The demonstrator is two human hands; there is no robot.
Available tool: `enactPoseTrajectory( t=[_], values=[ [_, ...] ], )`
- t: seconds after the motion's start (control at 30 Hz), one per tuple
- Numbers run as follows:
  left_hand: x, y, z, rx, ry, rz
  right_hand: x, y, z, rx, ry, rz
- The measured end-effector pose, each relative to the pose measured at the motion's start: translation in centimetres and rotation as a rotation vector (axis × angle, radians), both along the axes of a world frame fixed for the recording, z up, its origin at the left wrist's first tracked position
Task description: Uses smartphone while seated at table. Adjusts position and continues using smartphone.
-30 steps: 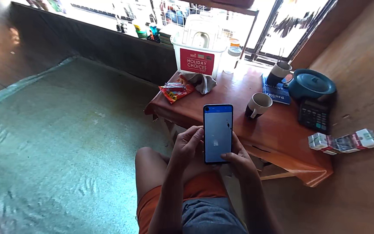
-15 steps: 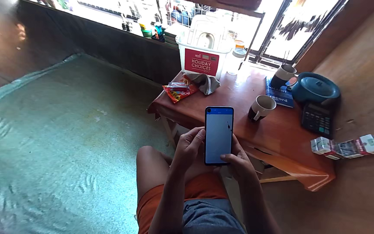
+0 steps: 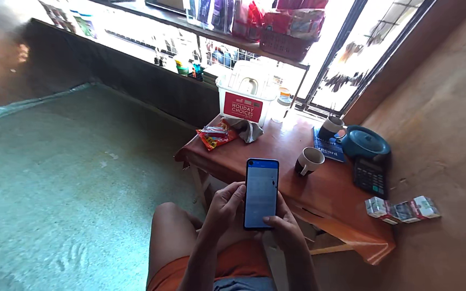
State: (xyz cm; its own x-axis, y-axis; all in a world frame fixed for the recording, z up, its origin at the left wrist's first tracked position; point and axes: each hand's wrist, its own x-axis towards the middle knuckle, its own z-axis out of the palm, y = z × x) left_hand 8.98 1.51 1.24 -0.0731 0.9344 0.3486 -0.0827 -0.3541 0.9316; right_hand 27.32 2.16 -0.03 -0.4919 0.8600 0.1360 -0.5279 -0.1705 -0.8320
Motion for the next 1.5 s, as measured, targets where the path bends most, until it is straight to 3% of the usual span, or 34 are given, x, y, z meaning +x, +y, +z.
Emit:
enactPoseTrajectory(
  t=[1.5],
  values=[
    [-0.56,-0.20,-0.34,-0.022,0.020,0.028,-0.47,0.08,-0.39,-0.071,0.044,0.056]
  ],
)
